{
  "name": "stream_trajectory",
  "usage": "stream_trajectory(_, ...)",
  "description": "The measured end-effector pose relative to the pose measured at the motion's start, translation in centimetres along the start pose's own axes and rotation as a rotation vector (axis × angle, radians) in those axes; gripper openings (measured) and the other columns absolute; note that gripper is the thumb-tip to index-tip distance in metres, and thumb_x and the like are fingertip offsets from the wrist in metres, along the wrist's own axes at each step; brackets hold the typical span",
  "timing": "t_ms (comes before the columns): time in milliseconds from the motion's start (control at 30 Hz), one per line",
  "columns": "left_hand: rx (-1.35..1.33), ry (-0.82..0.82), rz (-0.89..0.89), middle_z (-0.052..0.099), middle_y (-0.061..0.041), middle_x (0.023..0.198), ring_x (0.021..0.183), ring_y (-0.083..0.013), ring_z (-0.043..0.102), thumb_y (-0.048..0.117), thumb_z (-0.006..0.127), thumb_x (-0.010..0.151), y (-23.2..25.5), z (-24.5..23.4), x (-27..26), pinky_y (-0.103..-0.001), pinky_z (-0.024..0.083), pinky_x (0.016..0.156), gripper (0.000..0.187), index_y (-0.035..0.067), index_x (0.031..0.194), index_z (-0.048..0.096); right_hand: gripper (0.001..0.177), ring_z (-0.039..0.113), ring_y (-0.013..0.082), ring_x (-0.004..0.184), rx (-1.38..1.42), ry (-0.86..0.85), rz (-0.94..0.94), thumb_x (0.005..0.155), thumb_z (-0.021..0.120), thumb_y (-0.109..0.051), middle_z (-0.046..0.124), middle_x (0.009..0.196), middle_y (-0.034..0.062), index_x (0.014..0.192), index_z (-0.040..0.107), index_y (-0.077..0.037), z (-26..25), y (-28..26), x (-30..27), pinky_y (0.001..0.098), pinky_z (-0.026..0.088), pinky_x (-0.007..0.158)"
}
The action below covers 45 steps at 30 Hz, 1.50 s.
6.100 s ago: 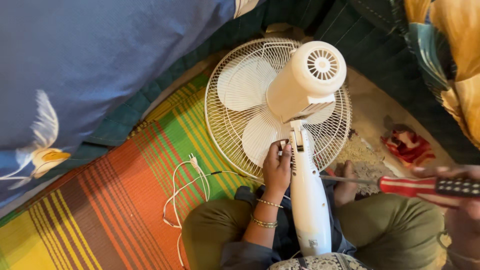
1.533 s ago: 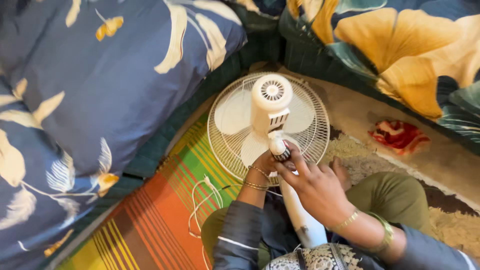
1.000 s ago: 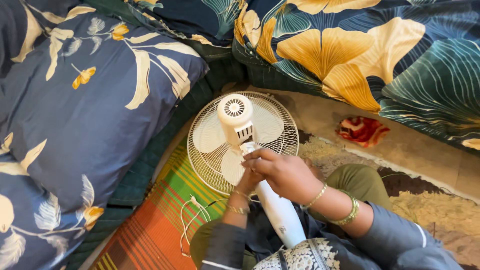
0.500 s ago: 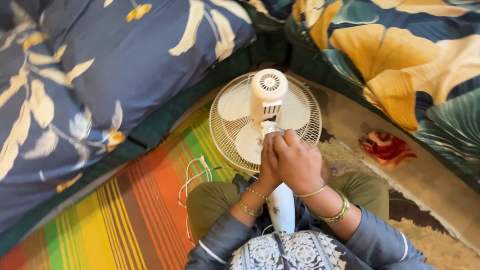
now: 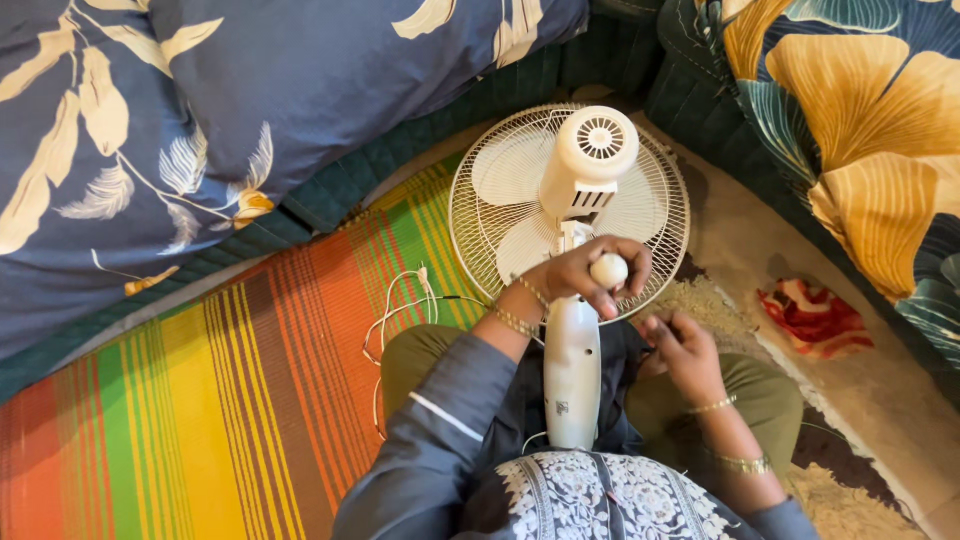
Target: The person sits on the floor and uses a screwdriver to tighten screws on the neck and base of a white pedestal fan. They then use a red and white cloth to wipe the fan's neck and base.
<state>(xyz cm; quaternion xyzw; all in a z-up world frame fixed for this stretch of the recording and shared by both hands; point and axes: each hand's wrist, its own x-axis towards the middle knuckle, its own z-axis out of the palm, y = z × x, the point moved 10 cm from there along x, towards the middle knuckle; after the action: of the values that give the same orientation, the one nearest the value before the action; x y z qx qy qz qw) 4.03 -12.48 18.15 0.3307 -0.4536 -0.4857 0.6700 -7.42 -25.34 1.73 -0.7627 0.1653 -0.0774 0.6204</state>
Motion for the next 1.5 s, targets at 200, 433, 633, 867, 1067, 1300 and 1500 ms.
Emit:
stream_trajectory(200,-0.127,0.009,0.104,0.056,0.002,0.081,0.069,-0.0062,0.052,0.017,0.087,0.066,2.4,-1.1,-0.2,-0.022,0.04,0.06,0.042,0.002,0.099,0.066,0.015,0.053,0.0071,0.066,0.074,0.099,0.127,0.101,0.066,-0.017,0.062,0.078,-0.001,0.099,0.067,-0.002,-5.3,4.8,-3.6,0.0225,0.043,0.061)
stream_trajectory(433,-0.337,0.142,0.563,0.051,0.004,0.062,0.051,-0.0081,0.046,0.024,0.084,0.073,9.9,-1.3,-10.3,-0.024,0.036,0.047,0.027,0.009,0.086,0.065,0.016,0.05,0.0063,0.069,0.113,0.17,0.151,0.106,0.063,-0.017,0.066,0.088,0.0005,0.105,0.066,-0.002,-7.6,5.4,-1.6,0.0212,0.04,0.062)
stream_trajectory(633,-0.177,0.305,0.673,0.057,-0.001,0.061,0.048,-0.0127,0.054,0.025,0.082,0.073,11.7,-3.3,-19.0,-0.027,0.034,0.048,0.029,0.007,0.087,0.066,0.04,0.058,0.0134,0.106,0.028,-0.051,0.097,0.094,0.066,-0.015,0.064,0.118,0.005,0.131,0.056,-0.003,2.1,3.0,2.0,0.0279,0.049,0.09)
stream_trajectory(867,-0.354,0.476,0.618,0.06,-0.004,0.073,0.061,-0.0146,0.059,0.02,0.082,0.075,4.1,-6.7,-23.2,-0.028,0.039,0.055,0.029,0.004,0.094,0.066,0.06,0.055,0.0203,0.115,0.184,-0.19,0.271,0.087,0.074,-0.013,0.06,0.125,0.0109,0.141,0.053,-0.001,9.1,3.8,3.2,0.0351,0.047,0.099)
stream_trajectory(1067,-0.149,0.805,0.635,0.059,-0.007,0.082,0.074,-0.0159,0.062,0.016,0.083,0.081,2.1,-8.9,-27.1,-0.029,0.05,0.064,0.029,0.003,0.099,0.065,0.049,0.058,0.0167,0.118,0.336,-0.238,0.302,0.089,0.069,-0.009,0.064,0.123,0.0033,0.135,0.054,-0.006,8.9,4.3,3.2,0.0322,0.047,0.102)
stream_trajectory(1300,1.16,1.347,0.267,0.065,-0.007,0.094,0.081,-0.0203,0.066,0.019,0.084,0.087,6.4,-7.5,-32.6,-0.033,0.057,0.072,0.026,0.009,0.101,0.065,0.036,0.071,0.0299,0.109,-0.732,0.026,0.166,0.095,0.069,-0.017,0.073,0.124,0.0137,0.131,0.07,-0.013,-9.3,9.6,10.2,0.041,0.056,0.094)
stream_trajectory(1500,1.591,1.143,-0.553,0.072,-0.01,0.107,0.093,-0.0306,0.068,0.024,0.085,0.075,2.5,-9.8,-33.3,-0.043,0.055,0.081,0.04,0.011,0.109,0.07,0.035,0.065,0.0381,0.117,-1.146,0.168,0.643,0.097,0.064,-0.033,0.069,0.127,0.0194,0.123,0.073,-0.01,-21.8,14.9,14.0,0.0476,0.051,0.099)
